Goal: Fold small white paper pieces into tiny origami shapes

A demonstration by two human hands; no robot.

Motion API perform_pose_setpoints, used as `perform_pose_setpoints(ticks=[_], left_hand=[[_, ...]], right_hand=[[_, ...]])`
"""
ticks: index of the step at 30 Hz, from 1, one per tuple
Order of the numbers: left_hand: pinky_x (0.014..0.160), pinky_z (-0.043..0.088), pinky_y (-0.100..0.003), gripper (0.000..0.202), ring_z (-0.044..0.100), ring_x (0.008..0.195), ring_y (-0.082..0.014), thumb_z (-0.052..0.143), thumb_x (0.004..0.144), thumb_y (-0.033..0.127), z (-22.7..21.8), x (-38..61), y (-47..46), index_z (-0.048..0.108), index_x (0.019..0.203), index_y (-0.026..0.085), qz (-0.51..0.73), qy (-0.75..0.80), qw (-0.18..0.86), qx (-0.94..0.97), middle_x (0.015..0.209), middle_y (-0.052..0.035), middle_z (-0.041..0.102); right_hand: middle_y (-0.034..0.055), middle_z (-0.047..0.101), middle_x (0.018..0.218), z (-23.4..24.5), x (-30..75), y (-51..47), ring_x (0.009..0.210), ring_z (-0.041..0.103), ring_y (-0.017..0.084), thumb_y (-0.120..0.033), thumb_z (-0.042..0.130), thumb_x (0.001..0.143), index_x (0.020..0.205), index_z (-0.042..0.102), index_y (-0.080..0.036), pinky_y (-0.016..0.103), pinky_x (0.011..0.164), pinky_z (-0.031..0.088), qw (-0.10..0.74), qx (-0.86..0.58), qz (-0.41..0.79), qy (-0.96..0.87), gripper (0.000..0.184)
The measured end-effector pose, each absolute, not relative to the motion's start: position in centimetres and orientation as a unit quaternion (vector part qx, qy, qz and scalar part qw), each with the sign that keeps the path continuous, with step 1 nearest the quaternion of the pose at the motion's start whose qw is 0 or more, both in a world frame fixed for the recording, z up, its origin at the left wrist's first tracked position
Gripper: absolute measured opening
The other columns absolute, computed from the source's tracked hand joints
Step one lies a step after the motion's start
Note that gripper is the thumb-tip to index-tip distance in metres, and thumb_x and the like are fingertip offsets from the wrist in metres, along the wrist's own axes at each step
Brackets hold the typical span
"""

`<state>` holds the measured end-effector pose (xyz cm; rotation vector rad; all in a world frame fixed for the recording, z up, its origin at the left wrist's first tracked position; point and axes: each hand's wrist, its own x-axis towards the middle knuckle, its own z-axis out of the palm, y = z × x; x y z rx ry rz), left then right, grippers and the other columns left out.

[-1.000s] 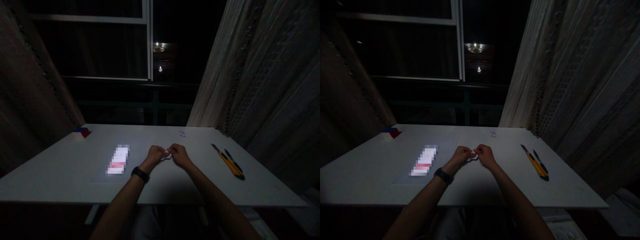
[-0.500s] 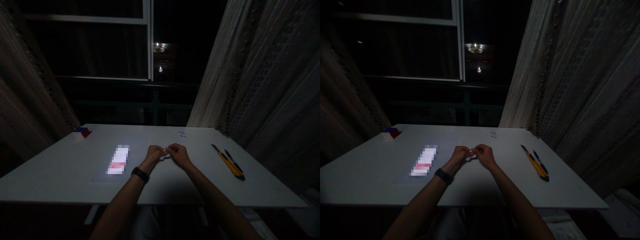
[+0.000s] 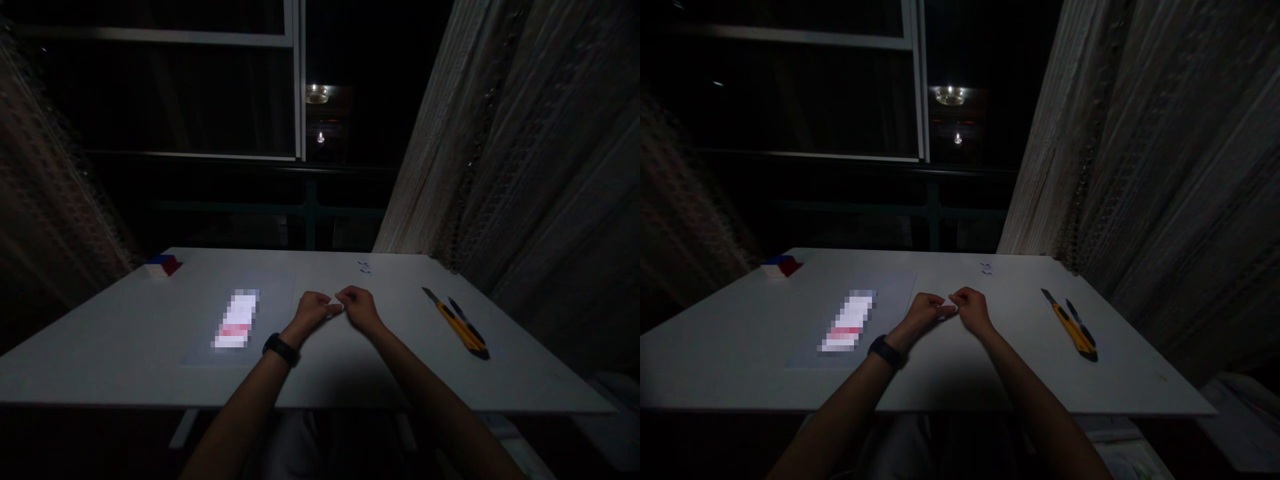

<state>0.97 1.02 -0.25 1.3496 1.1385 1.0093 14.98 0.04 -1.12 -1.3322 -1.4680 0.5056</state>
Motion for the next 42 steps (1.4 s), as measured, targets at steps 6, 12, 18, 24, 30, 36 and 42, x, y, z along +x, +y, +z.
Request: perform_pose_setpoints(ticks=[6,12,18,24,30,36,42], left_hand=[[0.045,0.035,-0.021,0.026,0.052,0.047,-0.0109,0.077,0.045,0.028,-0.1,0.9,0.9,0.057,0.046,0.012,0.407,0.426,0.580,0.563,0.045,-0.0002,0.053],[0.048,0.040,-0.023,0.021,0.055,0.047,-0.0126,0.074,0.048,0.024,-0.1,1.1,0.7,0.057,0.047,0.011,0.430,0.422,0.602,0.524,0.046,-0.0014,0.055],[0.048,0.036,-0.021,0.025,0.051,0.047,-0.0099,0.070,0.056,0.035,-0.7,0.7,1.4,0.066,0.056,0.010,0.404,0.417,0.527,0.621,0.051,-0.0034,0.060],[0.049,0.036,-0.021,0.028,0.051,0.050,-0.0101,0.069,0.059,0.036,-1.2,0.8,1.8,0.065,0.058,0.009,0.397,0.372,0.571,0.615,0.054,-0.0046,0.060],[0.057,0.045,-0.025,0.025,0.058,0.055,-0.0134,0.071,0.058,0.031,-0.6,1.1,1.5,0.067,0.066,0.007,0.389,0.358,0.631,0.568,0.062,-0.0099,0.065],[0.057,0.047,-0.026,0.029,0.060,0.055,-0.0140,0.072,0.059,0.033,-0.3,0.9,1.2,0.066,0.067,0.006,0.392,0.364,0.643,0.548,0.065,-0.0127,0.066],[0.058,0.047,-0.025,0.031,0.062,0.059,-0.0159,0.073,0.057,0.033,-0.3,1.1,1.1,0.066,0.069,0.005,0.371,0.359,0.658,0.548,0.070,-0.0138,0.067]], right_hand=[[0.0007,0.061,0.055,-1.3,15.3,0.3,0.054,0.054,0.014,-0.034,0.060,0.066,0.058,0.061,-0.017,0.026,0.055,0.041,0.519,-0.536,0.240,-0.621,0.019],[0.0037,0.066,0.060,-1.2,15.4,0.1,0.057,0.059,0.016,-0.039,0.067,0.061,0.064,0.066,-0.015,0.028,0.057,0.045,0.519,-0.485,0.336,-0.618,0.024],[0.0046,0.066,0.058,-1.2,15.1,0.0,0.057,0.060,0.018,-0.038,0.070,0.057,0.060,0.066,-0.015,0.030,0.059,0.047,0.543,-0.472,0.373,-0.586,0.024],[0.0015,0.062,0.054,-1.6,15.6,0.8,0.052,0.054,0.014,-0.042,0.071,0.055,0.057,0.062,-0.016,0.026,0.053,0.043,0.581,-0.482,0.347,-0.556,0.028],[-0.0035,0.051,0.046,-1.4,16.0,0.9,0.045,0.043,0.009,-0.047,0.072,0.052,0.051,0.056,-0.016,0.023,0.046,0.034,0.604,-0.471,0.368,-0.527,0.035],[-0.0025,0.055,0.053,-0.7,15.7,0.5,0.049,0.047,0.010,-0.042,0.074,0.051,0.059,0.060,-0.015,0.024,0.050,0.037,0.593,-0.461,0.415,-0.513,0.032],[-0.0029,0.055,0.055,-0.6,15.6,0.2,0.049,0.048,0.010,-0.037,0.074,0.053,0.068,0.062,-0.016,0.023,0.049,0.038,0.590,-0.446,0.403,-0.538,0.029]])
